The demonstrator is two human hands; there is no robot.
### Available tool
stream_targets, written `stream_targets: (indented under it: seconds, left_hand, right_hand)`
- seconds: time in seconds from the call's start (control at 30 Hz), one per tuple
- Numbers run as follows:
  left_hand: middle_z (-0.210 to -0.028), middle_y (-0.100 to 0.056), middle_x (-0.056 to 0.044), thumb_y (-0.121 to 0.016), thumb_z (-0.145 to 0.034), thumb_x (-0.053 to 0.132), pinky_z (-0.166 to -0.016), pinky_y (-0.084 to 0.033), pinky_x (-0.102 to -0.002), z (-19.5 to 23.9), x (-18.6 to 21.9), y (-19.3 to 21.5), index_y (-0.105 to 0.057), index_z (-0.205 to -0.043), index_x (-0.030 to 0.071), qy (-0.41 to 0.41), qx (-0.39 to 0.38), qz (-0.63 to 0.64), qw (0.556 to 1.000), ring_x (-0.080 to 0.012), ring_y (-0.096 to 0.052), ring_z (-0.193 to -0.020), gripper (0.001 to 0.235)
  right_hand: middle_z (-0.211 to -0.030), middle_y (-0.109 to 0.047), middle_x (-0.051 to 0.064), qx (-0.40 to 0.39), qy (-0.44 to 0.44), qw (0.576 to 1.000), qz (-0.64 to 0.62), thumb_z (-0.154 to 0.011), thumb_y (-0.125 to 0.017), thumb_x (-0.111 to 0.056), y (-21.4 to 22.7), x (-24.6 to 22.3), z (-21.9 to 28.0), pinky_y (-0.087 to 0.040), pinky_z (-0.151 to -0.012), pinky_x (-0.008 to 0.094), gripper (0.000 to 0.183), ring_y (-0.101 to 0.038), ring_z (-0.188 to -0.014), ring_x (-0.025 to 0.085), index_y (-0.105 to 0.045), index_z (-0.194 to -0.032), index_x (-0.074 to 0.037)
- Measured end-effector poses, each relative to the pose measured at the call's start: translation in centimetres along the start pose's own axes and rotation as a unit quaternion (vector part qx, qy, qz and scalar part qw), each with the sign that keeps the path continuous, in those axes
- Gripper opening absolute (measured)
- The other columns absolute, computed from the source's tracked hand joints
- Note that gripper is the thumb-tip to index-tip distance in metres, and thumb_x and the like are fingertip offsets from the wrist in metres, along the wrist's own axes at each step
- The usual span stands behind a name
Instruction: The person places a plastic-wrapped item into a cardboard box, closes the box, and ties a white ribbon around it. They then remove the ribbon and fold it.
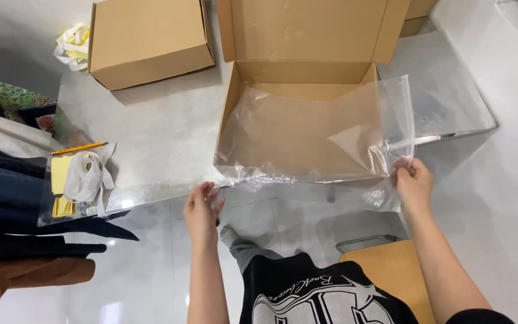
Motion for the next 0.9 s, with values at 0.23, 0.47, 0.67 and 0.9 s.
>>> stream_targets:
  seconds: [0.23, 0.47, 0.67, 0.9]
  left_hand:
    - [-0.138, -0.059, -0.024, -0.065, -0.106, 0.045, -0.094, -0.064, -0.053, 1.7, 1.1, -3.4, -0.045, -0.153, -0.006, 0.025, -0.03, -0.033, 0.999, -0.0342, -0.069, -0.117, 0.073]
    - [-0.094, -0.07, -0.012, -0.077, -0.098, 0.028, -0.081, -0.07, -0.038, -0.6, 2.3, -3.8, -0.073, -0.11, -0.005, 0.029, 0.017, 0.015, 0.999, -0.0196, -0.069, -0.081, 0.035]
    - [-0.073, -0.052, -0.002, -0.075, -0.098, 0.017, -0.085, -0.069, -0.031, -1.7, 4.6, -4.3, -0.072, -0.085, 0.0, 0.02, -0.01, -0.001, 1.0, -0.0112, -0.055, -0.072, 0.022]
    - [-0.077, -0.034, 0.003, -0.059, -0.108, 0.024, -0.089, -0.061, -0.026, -0.3, 8.1, -3.5, -0.073, -0.132, -0.002, -0.054, -0.047, 0.078, 0.994, -0.0078, -0.041, -0.074, 0.038]
  right_hand:
    - [-0.107, -0.066, 0.011, 0.014, 0.008, 1.0, -0.02, -0.108, -0.059, -0.009, 0.5, -1.2, 0.1, -0.048, -0.084, 0.032, 0.037, -0.061, -0.095, 0.019, -0.06, -0.141, 0.008]
    - [-0.075, -0.058, 0.003, 0.012, -0.038, 0.999, -0.025, -0.119, -0.058, -0.025, 0.0, 0.5, -1.2, -0.042, -0.055, 0.029, 0.019, -0.053, -0.062, 0.013, -0.064, -0.12, -0.007]
    - [-0.103, -0.073, 0.0, 0.017, 0.005, 0.999, -0.028, -0.104, -0.053, -0.004, -0.9, -1.4, -1.3, -0.048, -0.074, 0.023, 0.024, -0.065, -0.088, 0.008, -0.059, -0.123, -0.016]
    - [-0.095, -0.06, -0.003, 0.11, 0.056, 0.988, -0.092, -0.093, -0.052, 0.006, -0.5, -2.7, -0.7, -0.045, -0.072, 0.02, 0.027, -0.055, -0.082, 0.005, -0.053, -0.108, -0.016]
Point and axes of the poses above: each hand's wrist, its own z-axis away from the middle knuckle, its own y-axis out of the back of the hand, x = y × z, the point moved 8 cm from there along -z, towards the middle knuckle
